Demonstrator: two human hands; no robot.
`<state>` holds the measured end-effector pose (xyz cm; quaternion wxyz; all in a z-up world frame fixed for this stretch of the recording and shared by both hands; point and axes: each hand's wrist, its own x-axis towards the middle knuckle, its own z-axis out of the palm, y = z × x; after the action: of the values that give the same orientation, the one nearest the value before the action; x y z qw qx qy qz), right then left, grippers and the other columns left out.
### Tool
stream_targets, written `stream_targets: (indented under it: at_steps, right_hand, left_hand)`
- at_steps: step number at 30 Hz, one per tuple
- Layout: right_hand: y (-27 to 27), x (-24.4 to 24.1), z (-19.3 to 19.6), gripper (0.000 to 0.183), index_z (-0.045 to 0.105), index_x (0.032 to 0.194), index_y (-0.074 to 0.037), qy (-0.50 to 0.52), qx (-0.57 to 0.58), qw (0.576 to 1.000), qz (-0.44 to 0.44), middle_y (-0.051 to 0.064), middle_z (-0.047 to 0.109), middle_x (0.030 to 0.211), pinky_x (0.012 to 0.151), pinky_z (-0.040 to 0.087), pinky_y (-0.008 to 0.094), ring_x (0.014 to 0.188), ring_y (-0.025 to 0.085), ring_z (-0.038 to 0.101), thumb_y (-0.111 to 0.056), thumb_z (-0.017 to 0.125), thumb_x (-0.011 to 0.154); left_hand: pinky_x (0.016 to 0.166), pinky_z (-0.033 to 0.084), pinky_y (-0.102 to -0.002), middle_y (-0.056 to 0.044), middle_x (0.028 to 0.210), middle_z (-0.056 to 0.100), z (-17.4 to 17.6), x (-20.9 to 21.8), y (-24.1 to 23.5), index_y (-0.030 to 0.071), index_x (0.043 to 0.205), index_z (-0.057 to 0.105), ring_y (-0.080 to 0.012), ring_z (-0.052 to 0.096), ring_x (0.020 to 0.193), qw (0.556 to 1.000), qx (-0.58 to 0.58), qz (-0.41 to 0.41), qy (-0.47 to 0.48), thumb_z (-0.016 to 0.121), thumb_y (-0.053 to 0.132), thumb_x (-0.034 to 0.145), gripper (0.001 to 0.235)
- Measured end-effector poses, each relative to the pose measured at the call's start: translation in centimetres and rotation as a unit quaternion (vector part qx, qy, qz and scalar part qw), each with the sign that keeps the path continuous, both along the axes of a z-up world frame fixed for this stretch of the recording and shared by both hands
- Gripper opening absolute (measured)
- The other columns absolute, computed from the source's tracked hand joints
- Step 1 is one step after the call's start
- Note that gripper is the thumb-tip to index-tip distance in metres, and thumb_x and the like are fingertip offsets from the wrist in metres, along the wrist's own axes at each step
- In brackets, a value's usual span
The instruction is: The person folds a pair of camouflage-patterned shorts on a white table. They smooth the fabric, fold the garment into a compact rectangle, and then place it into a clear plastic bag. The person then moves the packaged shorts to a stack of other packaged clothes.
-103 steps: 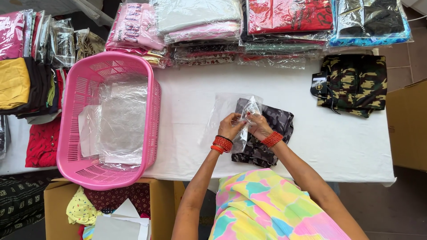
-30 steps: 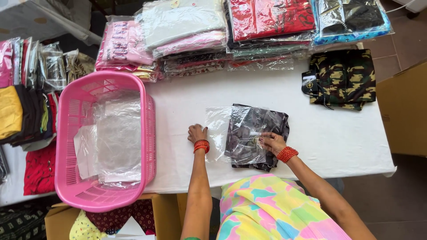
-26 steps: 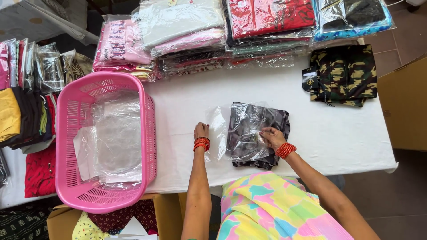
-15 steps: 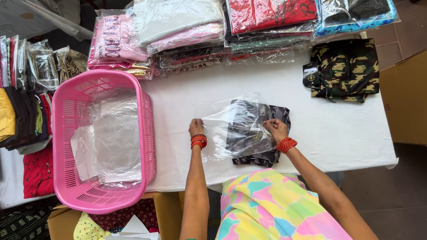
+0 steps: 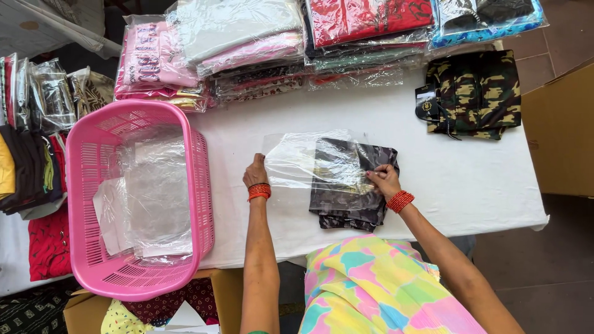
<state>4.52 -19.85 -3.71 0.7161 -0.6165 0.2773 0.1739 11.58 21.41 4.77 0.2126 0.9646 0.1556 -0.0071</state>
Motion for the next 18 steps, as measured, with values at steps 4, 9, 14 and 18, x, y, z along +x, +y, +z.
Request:
stream_targets:
  at_steps: [4, 9, 14, 18]
  right_hand:
    - [1.9, -0.7, 1.9, 0.051, 0.038, 0.128, -0.012, 0.024, -0.017, 0.998, 0.048, 0.012, 0.072, 0.107, 0.054, 0.063, 0.035, 0.076, 0.024, 0.069, -0.011, 0.072, 0.09]
    - [6.0, -0.8, 4.5, 0.051, 0.028, 0.127, -0.011, 0.01, 0.027, 0.999, 0.023, 0.019, 0.066, 0.106, 0.056, 0.066, 0.041, 0.078, 0.033, 0.076, -0.007, 0.065, 0.093]
    - [9.2, -3.4, -1.4, 0.049, 0.024, 0.124, -0.009, 0.033, 0.047, 0.998, 0.005, 0.019, 0.063, 0.107, 0.056, 0.066, 0.04, 0.075, 0.029, 0.076, -0.001, 0.061, 0.092]
    - [9.6, -1.5, -9.2, 0.033, 0.038, 0.127, -0.003, -0.095, 0.025, 0.995, 0.007, 0.021, 0.067, 0.096, 0.064, 0.059, 0.03, 0.073, 0.019, 0.07, -0.01, 0.055, 0.1]
  left_hand:
    - [0.073, 0.056, -0.045, -0.017, 0.096, 0.074, 4.2, 1.3, -0.1, 0.016, 0.125, 0.062, -0.033, 0.073, 0.084, 0.998, 0.027, 0.044, 0.027, 0.057, 0.023, 0.106, 0.021]
    - [0.089, 0.057, -0.046, -0.019, 0.122, 0.064, 2.8, 1.4, -3.9, 0.009, 0.131, 0.059, -0.0328, 0.064, 0.108, 0.972, 0.067, 0.002, -0.224, 0.067, 0.008, 0.083, 0.049]
    - [0.08, 0.061, -0.033, -0.011, 0.11, 0.073, 2.3, -4.4, -15.0, 0.007, 0.122, 0.064, -0.0247, 0.073, 0.091, 0.925, -0.304, -0.207, -0.098, 0.057, -0.01, 0.089, 0.038]
    - [0.106, 0.043, -0.052, -0.026, 0.141, 0.053, 0.9, -7.5, -20.5, 0.004, 0.143, 0.051, -0.0434, 0.051, 0.129, 0.954, -0.125, -0.257, 0.086, 0.06, 0.03, 0.098, 0.052]
